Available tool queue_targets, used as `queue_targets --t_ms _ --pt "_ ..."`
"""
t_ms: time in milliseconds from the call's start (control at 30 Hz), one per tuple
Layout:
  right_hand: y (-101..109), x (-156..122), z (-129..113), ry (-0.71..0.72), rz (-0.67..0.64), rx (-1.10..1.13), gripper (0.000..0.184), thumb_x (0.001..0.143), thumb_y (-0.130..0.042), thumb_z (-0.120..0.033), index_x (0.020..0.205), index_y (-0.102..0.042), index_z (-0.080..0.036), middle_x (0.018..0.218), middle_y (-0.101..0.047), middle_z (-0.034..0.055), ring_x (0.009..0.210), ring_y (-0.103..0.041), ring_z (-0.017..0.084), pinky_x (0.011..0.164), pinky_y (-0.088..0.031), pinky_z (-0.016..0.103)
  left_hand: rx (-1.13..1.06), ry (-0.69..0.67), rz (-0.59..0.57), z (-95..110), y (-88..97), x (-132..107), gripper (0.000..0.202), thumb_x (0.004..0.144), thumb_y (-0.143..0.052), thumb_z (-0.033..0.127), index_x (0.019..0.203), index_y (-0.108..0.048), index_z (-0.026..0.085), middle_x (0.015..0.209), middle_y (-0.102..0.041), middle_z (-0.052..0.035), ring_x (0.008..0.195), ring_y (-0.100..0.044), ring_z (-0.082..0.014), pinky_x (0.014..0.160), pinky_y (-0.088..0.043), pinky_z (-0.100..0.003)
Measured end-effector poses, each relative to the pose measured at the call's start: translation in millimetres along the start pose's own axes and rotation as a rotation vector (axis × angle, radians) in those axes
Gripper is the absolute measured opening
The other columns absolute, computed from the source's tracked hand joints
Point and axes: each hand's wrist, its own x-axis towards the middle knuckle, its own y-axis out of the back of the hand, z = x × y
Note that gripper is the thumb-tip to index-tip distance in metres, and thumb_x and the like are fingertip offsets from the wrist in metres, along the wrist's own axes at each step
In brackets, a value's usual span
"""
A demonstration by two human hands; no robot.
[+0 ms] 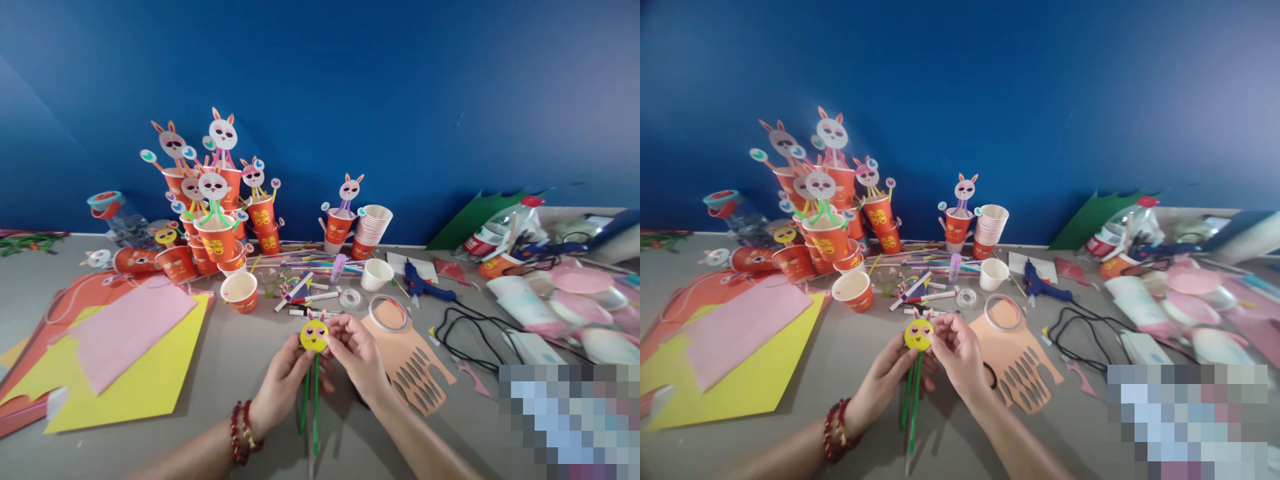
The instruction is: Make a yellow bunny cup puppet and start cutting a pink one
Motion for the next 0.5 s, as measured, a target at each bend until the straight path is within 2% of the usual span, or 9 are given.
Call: queue_targets --t_ms 233,367,433,500 --pt "0 -2 -2 0.004 -0.004 -0.011 0.031 0.082 -0.076 -0.042 0.098 -0.062 -0.02 0.079 -0.065 0.0015 0.063 -0.062 0.014 0.057 -0.052 0.024 0.002 -0.054 0.025 1 -0.7 0 0.041 0.087 -0.065 0.053 0.107 -0.059 0.017 0.079 -0.074 -0.0038 0.056 -0.07 -0.0175 0.059 -0.055 -0.029" --pt "-2 -5 -2 -0.012 -0.106 0.036 0.029 0.086 -0.072 -0.043 0.101 -0.06 -0.021 0.082 -0.064 0.001 0.058 -0.057 0.011 0.052 -0.05 0.023 -0.012 -0.085 0.038 0 0.3 -1 0.039 0.089 -0.064 0.05 0.111 -0.061 0.018 0.083 -0.075 -0.0044 0.06 -0.07 -0.018 0.062 -0.056 -0.029" --pt "-5 -8 0 -0.039 -0.183 0.057 0.025 0.087 -0.071 -0.042 0.098 -0.06 -0.021 0.08 -0.062 -0.0004 0.052 -0.054 0.01 0.048 -0.048 0.022 0.02 -0.138 0.081 -2 2.3 -2 0.037 0.09 -0.064 0.047 0.114 -0.063 0.019 0.093 -0.075 -0.006 0.073 -0.072 -0.02 0.069 -0.058 -0.03" --pt "-8 -11 2 -0.045 -0.223 0.063 0.021 0.088 -0.07 -0.039 0.094 -0.06 -0.021 0.077 -0.06 -0.0014 0.051 -0.053 0.01 0.046 -0.047 0.022 0.066 -0.204 0.119 -4 5.0 -4 0.035 0.091 -0.064 0.043 0.117 -0.065 0.02 0.104 -0.075 -0.0073 0.096 -0.071 -0.0232 0.083 -0.057 -0.03"
